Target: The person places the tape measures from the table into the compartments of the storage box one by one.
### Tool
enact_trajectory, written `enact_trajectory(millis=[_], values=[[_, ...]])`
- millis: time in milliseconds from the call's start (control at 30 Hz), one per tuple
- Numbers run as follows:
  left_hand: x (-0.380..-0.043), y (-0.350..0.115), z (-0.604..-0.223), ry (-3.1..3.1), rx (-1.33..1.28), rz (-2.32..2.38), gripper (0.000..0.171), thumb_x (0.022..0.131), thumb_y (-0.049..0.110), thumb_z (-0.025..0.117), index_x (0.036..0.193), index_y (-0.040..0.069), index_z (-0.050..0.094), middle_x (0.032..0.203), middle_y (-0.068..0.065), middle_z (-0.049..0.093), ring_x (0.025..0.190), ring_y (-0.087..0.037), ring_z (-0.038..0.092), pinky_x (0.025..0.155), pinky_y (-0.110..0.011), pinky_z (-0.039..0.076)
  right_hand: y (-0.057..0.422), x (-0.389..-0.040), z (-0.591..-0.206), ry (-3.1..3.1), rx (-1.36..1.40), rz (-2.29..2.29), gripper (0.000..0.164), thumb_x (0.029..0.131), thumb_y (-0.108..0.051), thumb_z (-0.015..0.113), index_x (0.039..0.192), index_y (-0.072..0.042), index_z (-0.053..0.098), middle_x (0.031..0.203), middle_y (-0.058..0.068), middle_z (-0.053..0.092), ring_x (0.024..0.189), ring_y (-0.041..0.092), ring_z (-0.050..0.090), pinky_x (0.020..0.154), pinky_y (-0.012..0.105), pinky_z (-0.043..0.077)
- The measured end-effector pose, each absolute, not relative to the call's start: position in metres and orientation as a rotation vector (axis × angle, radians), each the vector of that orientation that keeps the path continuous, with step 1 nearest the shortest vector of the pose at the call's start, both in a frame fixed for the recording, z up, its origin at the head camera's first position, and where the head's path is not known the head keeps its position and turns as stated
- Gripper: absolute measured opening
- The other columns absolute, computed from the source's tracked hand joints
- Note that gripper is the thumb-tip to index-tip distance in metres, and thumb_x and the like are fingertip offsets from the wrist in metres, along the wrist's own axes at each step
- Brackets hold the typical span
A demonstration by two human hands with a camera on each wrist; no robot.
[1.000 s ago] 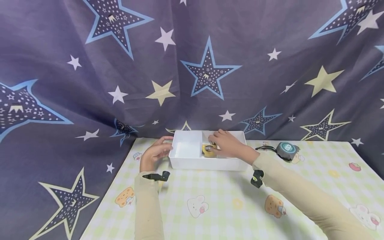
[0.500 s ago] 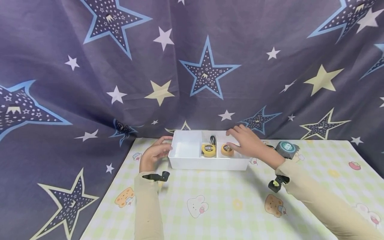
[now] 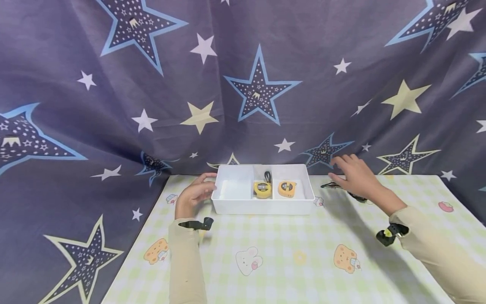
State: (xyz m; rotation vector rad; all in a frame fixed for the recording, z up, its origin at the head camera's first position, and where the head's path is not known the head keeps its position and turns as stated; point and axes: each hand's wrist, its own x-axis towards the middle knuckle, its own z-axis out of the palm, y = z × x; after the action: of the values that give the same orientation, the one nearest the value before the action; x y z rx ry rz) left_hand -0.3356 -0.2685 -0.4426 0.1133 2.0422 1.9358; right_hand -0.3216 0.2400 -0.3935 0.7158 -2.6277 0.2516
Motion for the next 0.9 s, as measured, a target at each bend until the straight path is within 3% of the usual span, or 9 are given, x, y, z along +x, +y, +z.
enact_trajectory(millis=[333, 633, 900], values=[[-0.332, -0.271, -0.439, 2.016, 0.123, 1.956, 0.068, 0.092, -0.004, 0.053, 0.155, -0.002, 0.026, 0.068, 0.008, 0.051, 0.074, -0.009, 0.052, 0.081, -0.026, 0.049, 0.289, -0.328, -0.409, -2.812, 0.54, 0.21, 0.046, 0.097, -0.035, 0.067, 0.127, -0.001, 0.061, 0.118, 0.027, 0.063, 0.105, 0.045, 0.056, 0.083, 0.061, 0.044], [-0.334, -0.268, -0.44, 2.035, 0.112, 1.941, 0.065, 0.092, -0.005, 0.053, 0.152, -0.001, 0.03, 0.065, 0.008, 0.043, 0.065, -0.009, 0.042, 0.068, -0.023, 0.041, 0.317, -0.331, -0.428, -2.909, 0.467, 0.195, 0.062, 0.094, -0.046, 0.067, 0.133, 0.001, 0.057, 0.123, 0.032, 0.059, 0.111, 0.05, 0.052, 0.09, 0.068, 0.041], [-0.349, -0.271, -0.459, 2.017, 0.111, 1.965, 0.067, 0.094, -0.006, 0.051, 0.155, 0.002, 0.025, 0.068, 0.012, 0.055, 0.063, -0.004, 0.046, 0.08, -0.025, 0.051, 0.331, -0.335, -0.443, -2.968, 0.429, 0.202, 0.074, 0.093, -0.055, 0.064, 0.138, 0.003, 0.053, 0.128, 0.036, 0.055, 0.116, 0.055, 0.05, 0.092, 0.071, 0.041]])
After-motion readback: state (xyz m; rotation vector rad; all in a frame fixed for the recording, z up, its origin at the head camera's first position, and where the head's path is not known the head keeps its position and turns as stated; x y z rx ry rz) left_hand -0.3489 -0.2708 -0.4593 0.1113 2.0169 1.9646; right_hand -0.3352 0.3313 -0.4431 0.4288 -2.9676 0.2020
